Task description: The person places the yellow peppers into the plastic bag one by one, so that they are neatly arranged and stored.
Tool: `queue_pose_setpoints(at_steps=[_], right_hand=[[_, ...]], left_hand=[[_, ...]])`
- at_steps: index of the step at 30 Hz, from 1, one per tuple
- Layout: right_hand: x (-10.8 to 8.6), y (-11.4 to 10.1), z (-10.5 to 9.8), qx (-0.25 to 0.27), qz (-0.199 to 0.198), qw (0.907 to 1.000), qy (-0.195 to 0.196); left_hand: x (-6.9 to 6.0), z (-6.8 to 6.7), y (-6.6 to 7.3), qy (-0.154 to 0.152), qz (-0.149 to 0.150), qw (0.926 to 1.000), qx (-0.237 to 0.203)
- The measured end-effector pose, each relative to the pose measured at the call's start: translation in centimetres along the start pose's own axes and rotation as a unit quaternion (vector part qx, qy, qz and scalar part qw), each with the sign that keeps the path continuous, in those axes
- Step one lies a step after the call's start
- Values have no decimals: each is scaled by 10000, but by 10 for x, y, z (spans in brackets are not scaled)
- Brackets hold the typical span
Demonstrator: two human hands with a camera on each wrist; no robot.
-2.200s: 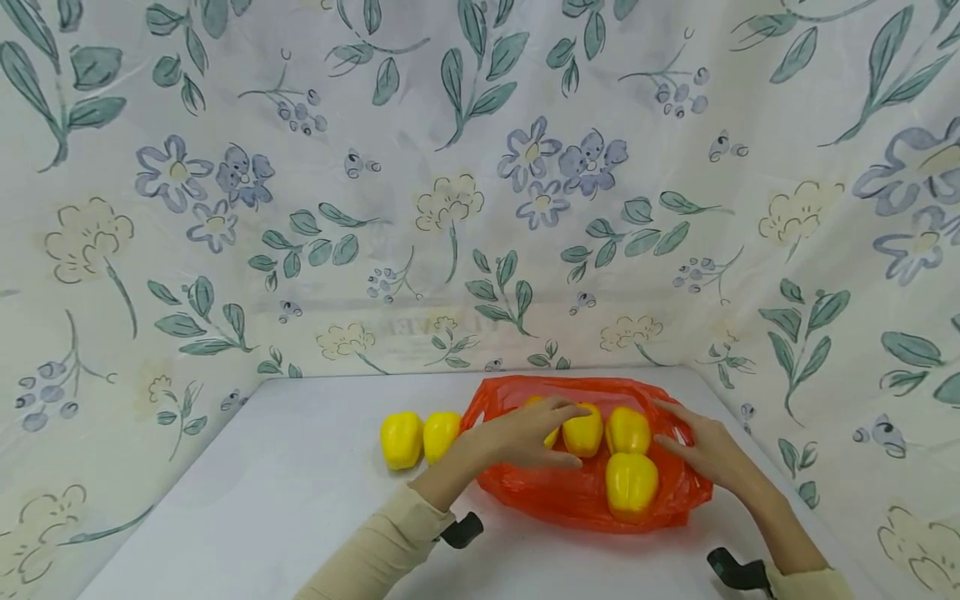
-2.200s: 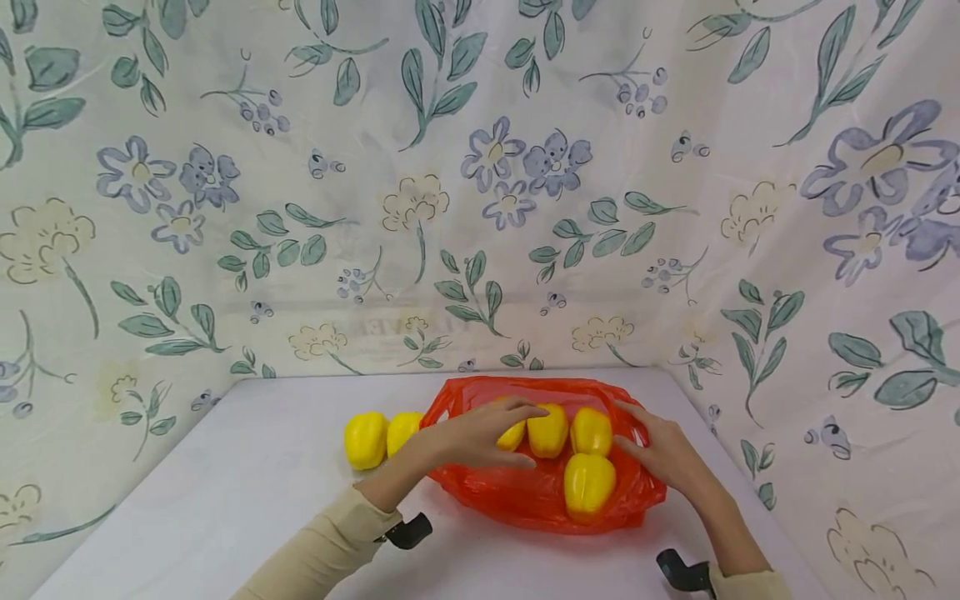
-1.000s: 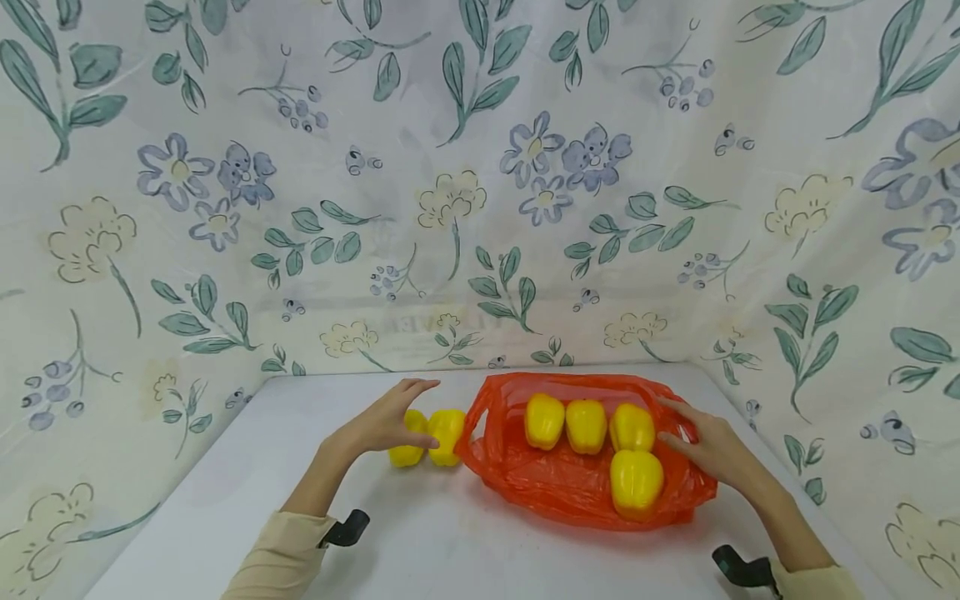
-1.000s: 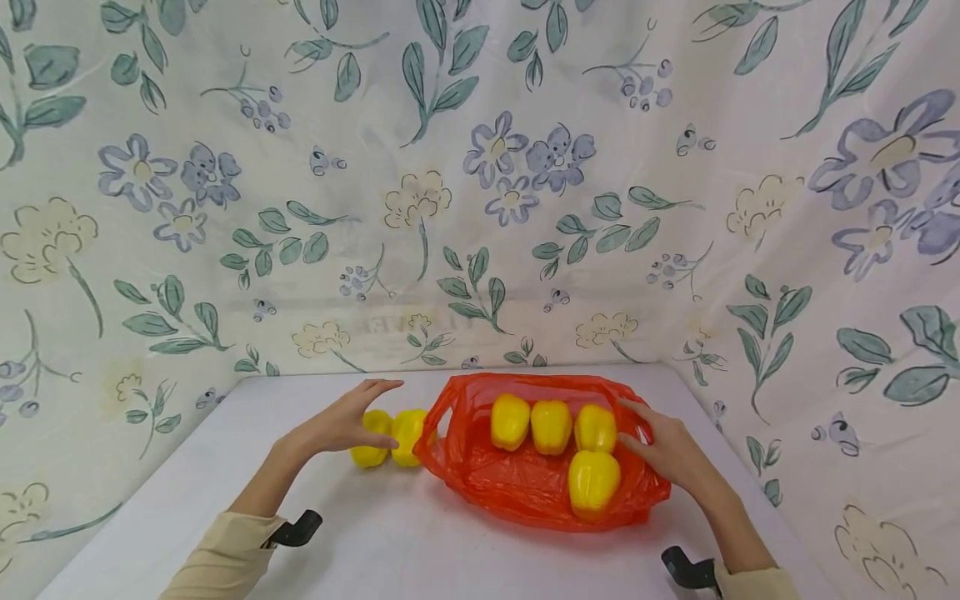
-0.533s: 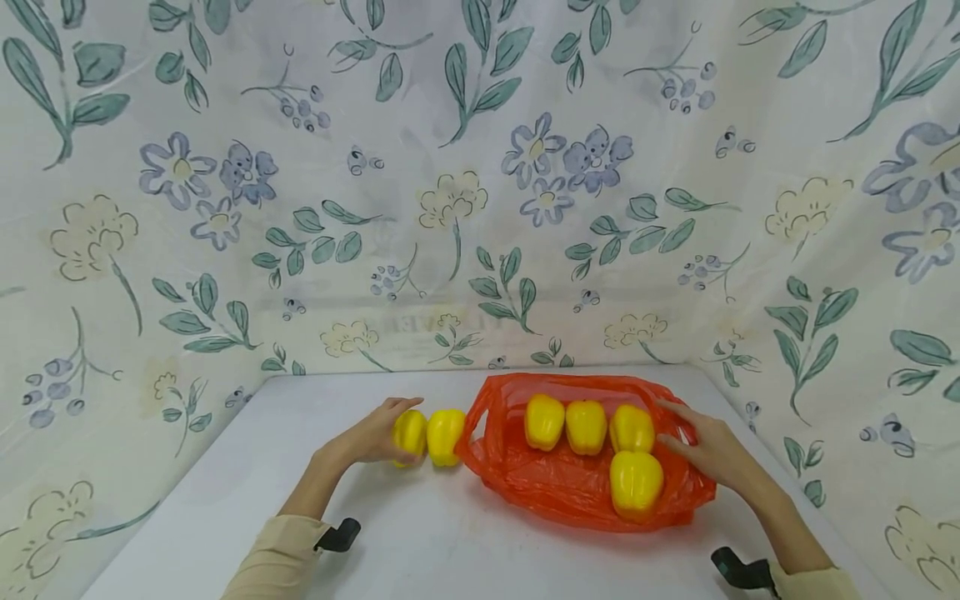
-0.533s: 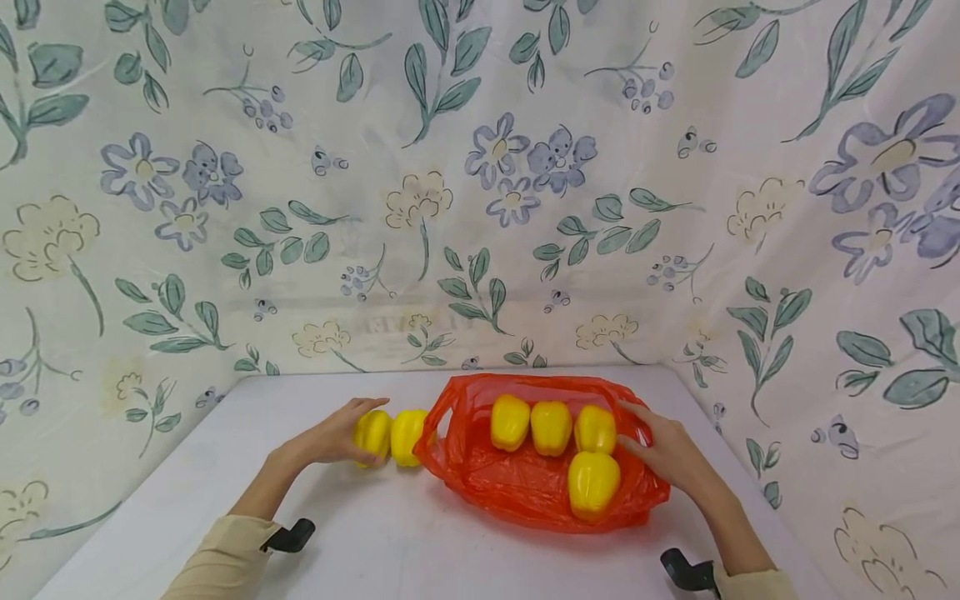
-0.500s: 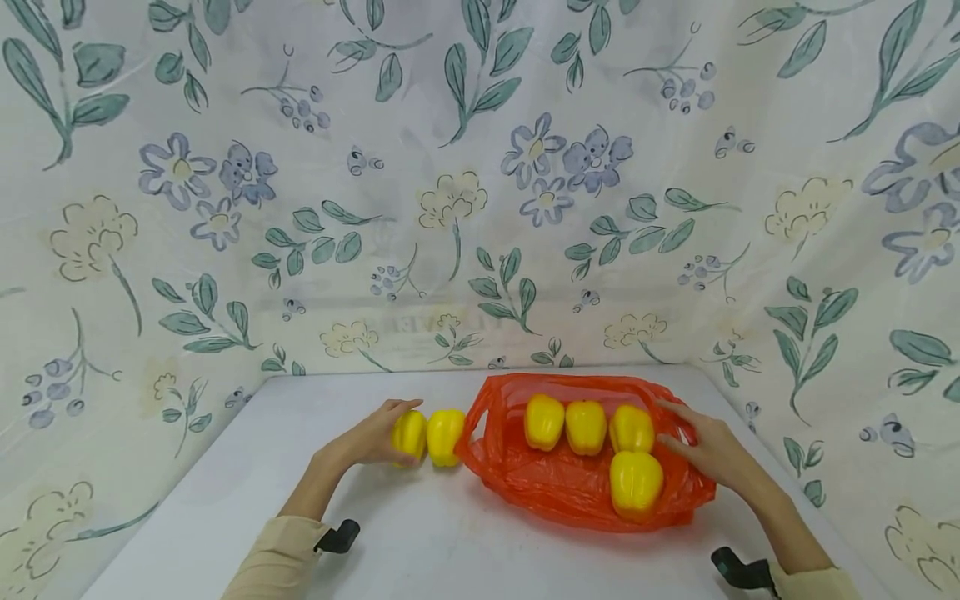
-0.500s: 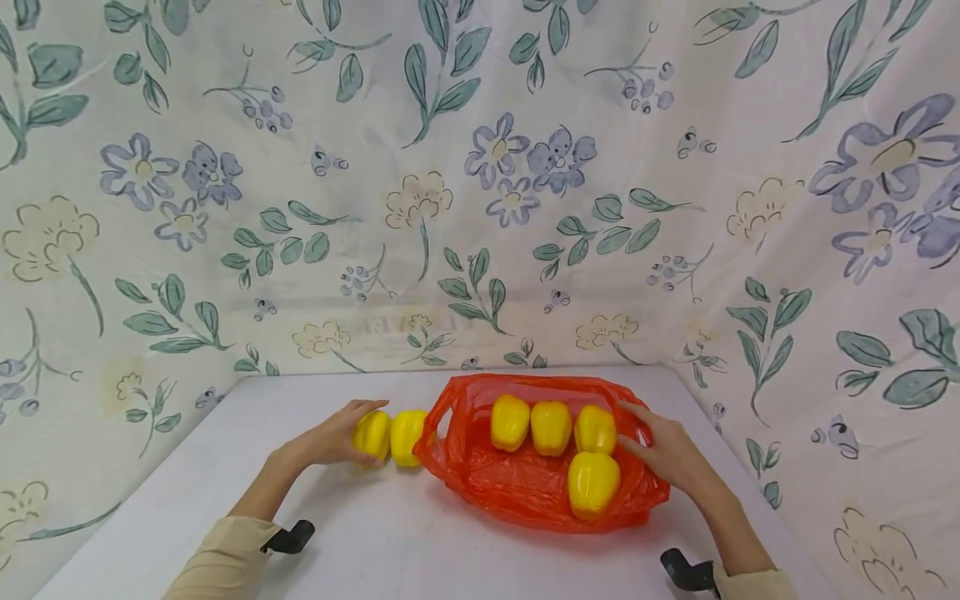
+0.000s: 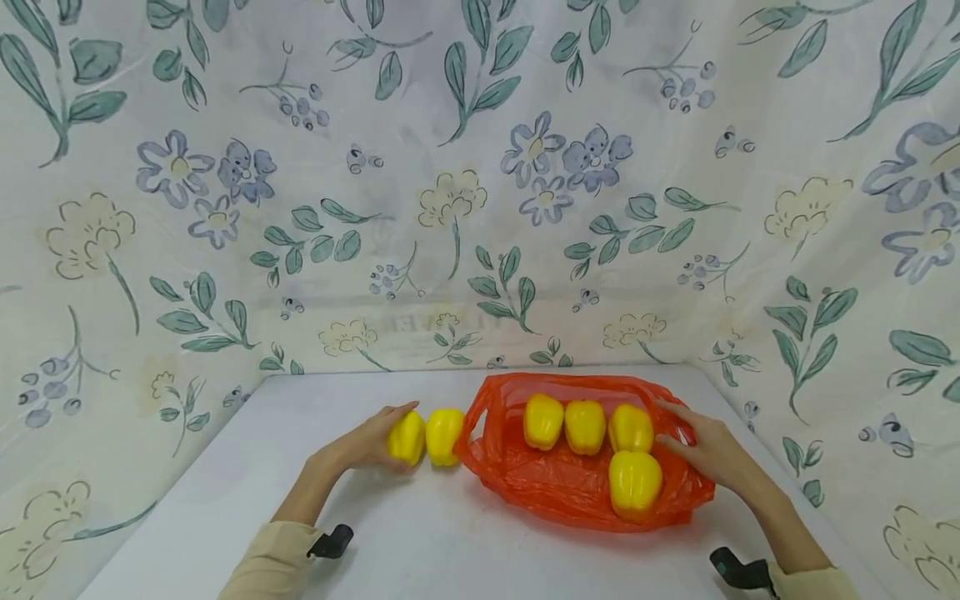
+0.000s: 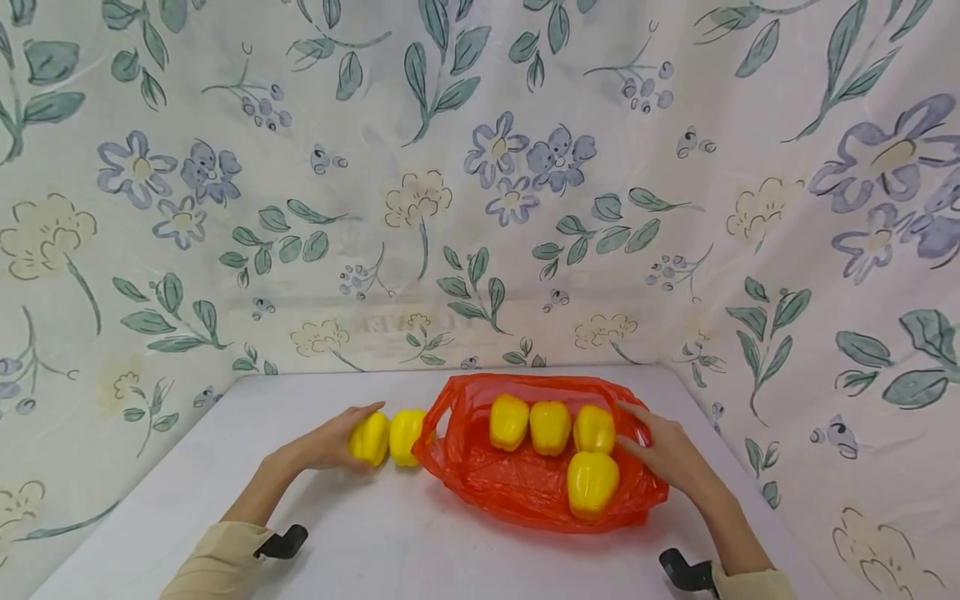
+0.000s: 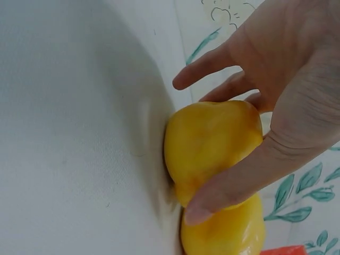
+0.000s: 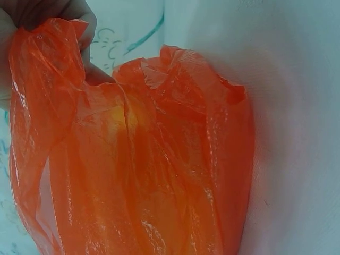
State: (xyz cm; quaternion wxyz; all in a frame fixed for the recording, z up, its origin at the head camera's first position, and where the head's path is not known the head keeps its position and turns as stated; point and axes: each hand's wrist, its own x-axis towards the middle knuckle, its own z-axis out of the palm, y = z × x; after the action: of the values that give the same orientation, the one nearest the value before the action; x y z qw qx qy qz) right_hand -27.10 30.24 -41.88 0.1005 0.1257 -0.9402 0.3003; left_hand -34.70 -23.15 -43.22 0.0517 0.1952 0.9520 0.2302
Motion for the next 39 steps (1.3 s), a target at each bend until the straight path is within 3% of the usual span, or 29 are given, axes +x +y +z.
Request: queue_pose_setpoints(at_steps=[11,19,25,32,39], right_hand=[[0,-3,-1,-91,58,9999,1],[-1,-4,-1,-66,109,9999,-27],[-1,-4,-1,-52,117,9999,-38],[-1,-2,0,-35,105,9999,-54],[-1,-3,-1,-19,103,9999,-68]], left_hand=[[-4,2,-4,60,79,9999,-41],[-8,0,-5,454,265,9986,86],[-11,-7,-4,589,354,9976,117],[-14,-18,6,810,621,9948,-23],[-20,-32,24,1040,702,9920,-171]])
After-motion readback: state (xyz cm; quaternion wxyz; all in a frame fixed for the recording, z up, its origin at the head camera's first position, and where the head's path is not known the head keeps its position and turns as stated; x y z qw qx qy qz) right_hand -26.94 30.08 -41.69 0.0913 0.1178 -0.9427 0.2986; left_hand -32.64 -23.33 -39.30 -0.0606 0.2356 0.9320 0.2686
